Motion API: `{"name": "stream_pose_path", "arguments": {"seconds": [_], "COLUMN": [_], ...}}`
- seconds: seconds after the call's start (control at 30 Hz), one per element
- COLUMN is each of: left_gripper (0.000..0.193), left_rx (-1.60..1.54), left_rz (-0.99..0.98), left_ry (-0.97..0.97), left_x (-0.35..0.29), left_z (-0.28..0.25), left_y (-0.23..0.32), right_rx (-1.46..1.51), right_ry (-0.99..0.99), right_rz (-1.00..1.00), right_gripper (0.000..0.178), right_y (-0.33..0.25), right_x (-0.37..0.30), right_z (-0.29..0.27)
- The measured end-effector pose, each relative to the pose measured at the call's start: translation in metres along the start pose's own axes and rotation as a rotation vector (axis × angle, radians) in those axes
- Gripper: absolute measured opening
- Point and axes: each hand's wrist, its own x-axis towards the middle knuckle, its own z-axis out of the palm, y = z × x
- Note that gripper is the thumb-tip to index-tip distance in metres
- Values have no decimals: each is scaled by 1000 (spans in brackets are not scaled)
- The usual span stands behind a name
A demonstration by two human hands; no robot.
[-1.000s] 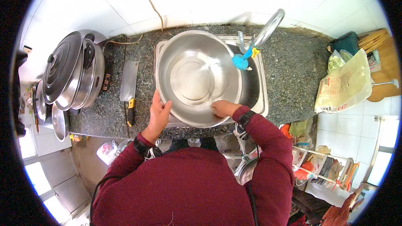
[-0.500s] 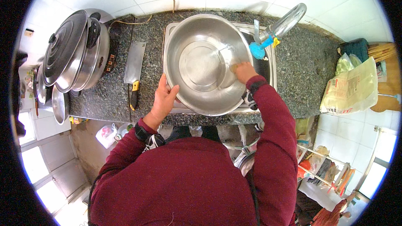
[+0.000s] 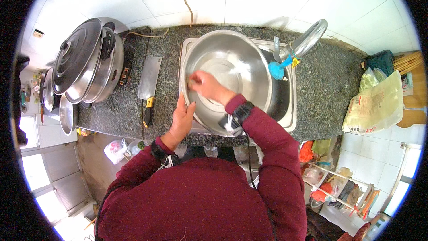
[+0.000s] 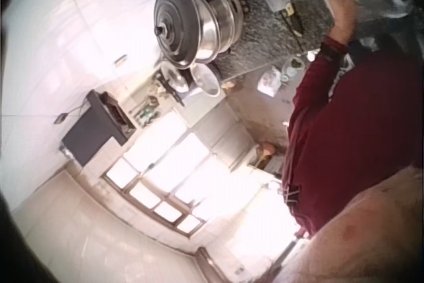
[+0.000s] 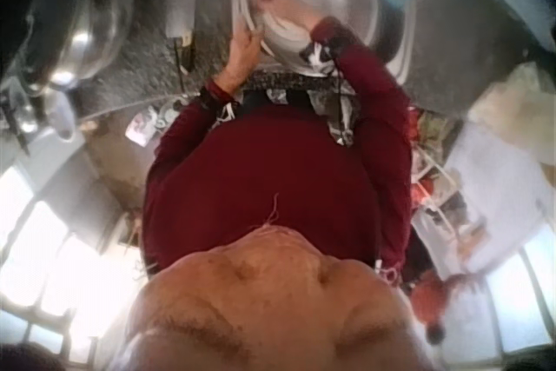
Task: The person sweeps the kitchen floor with a broom, then moves a small table and washes a knife and a metal bowl in the sink. The person rinses the knife and bowl under running water and places them aside.
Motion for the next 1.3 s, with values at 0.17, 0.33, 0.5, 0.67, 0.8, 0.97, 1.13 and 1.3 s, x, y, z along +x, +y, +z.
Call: {"name": "stream_pose_path", "arguments": {"seconds": [0.17, 0.33, 0.5, 0.67, 0.8, 0.97, 1.13, 1.3], "left_gripper": [57, 61, 64, 76, 72, 41, 25, 25], "left_rx": [-69, -177, -156, 147, 765, 960, 951, 896], "left_rz": [-72, -207, -207, -91, 589, 922, 1124, 1196], "left_ry": [-55, -76, -74, -44, -151, -702, -765, -749], "left_x": [0, -1, 0, 1, 1, 25, 47, 54], "left_z": [1, -2, -1, -15, -33, -28, -18, -20], "left_y": [2, 0, 1, 21, 37, 30, 24, 53], "right_rx": [-677, -1240, -1114, -809, -692, -569, -243, -258], "right_ry": [566, 358, 178, 192, 421, 690, 949, 970], "right_rz": [-195, 208, 373, 475, 382, 359, 410, 255], "right_gripper": [19, 25, 22, 26, 27, 29, 28, 23], "right_y": [32, 92, 109, 88, 58, 45, 66, 74], "right_x": [74, 19, -64, -99, -143, -207, -238, -237], "right_z": [-83, -158, -136, -111, -100, -87, -78, -71]}}
